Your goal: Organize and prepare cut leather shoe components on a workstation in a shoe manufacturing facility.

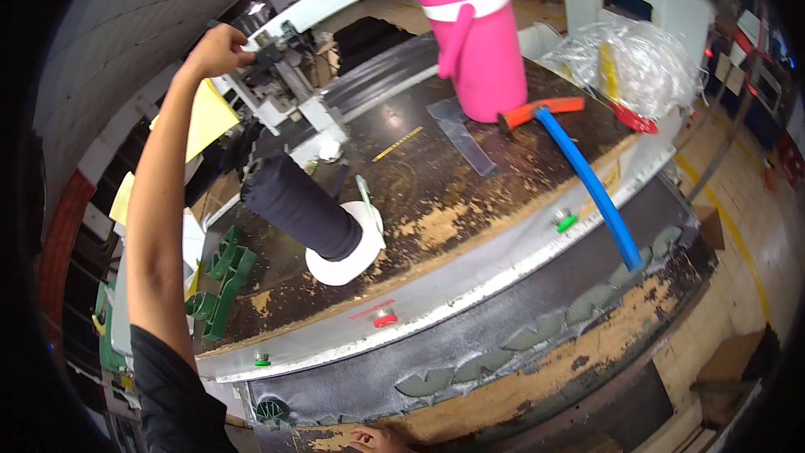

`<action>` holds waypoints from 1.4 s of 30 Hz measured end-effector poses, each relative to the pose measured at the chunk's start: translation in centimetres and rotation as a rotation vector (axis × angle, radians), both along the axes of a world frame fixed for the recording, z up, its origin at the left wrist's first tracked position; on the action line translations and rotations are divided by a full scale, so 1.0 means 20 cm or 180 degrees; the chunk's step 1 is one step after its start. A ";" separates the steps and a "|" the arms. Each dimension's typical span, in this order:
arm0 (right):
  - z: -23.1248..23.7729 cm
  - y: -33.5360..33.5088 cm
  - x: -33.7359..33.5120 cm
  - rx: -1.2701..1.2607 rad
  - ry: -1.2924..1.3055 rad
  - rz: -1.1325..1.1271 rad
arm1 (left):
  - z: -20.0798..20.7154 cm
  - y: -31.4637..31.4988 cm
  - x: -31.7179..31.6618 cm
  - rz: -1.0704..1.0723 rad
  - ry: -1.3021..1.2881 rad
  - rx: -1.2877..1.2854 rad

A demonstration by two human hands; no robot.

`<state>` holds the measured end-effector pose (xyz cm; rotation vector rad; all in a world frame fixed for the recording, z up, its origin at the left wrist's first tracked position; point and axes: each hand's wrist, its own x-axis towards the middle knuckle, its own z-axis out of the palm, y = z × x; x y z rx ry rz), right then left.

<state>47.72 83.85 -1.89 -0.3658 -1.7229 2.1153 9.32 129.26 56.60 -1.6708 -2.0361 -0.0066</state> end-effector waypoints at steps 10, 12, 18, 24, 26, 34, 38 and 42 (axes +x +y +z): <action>0.04 -0.11 0.04 0.0317 -0.0172 0.0187 | -0.71 -0.36 1.67 -0.2056 -0.2050 -0.0103; -0.04 -0.15 0.05 0.0514 -0.0145 0.0279 | -1.04 -0.31 2.22 -0.2219 -0.2489 -0.0510; 0.12 -0.24 -0.10 0.1277 0.0280 0.1548 | -1.64 0.25 2.36 0.0243 -0.5025 0.0652; -0.21 -0.12 0.06 0.0412 -0.0307 0.0372 | -1.41 -0.56 2.35 -0.1993 -0.6751 -0.1072; -0.22 -0.12 0.05 -0.0063 -0.0375 0.0356 | -1.39 -1.13 1.93 -0.3270 -0.7248 -0.1501; -0.02 -0.27 0.09 0.1690 -0.0984 0.0243 | -1.87 -2.90 1.12 -0.0839 -0.5638 0.0485; 0.02 -0.34 -0.13 0.1806 -0.1257 -0.0072 | -2.35 -3.68 1.00 0.0789 -0.5372 0.0955; 0.01 -0.61 -0.57 0.2230 -0.0838 -0.0483 | -2.51 -4.39 0.77 0.2089 -0.4805 0.1345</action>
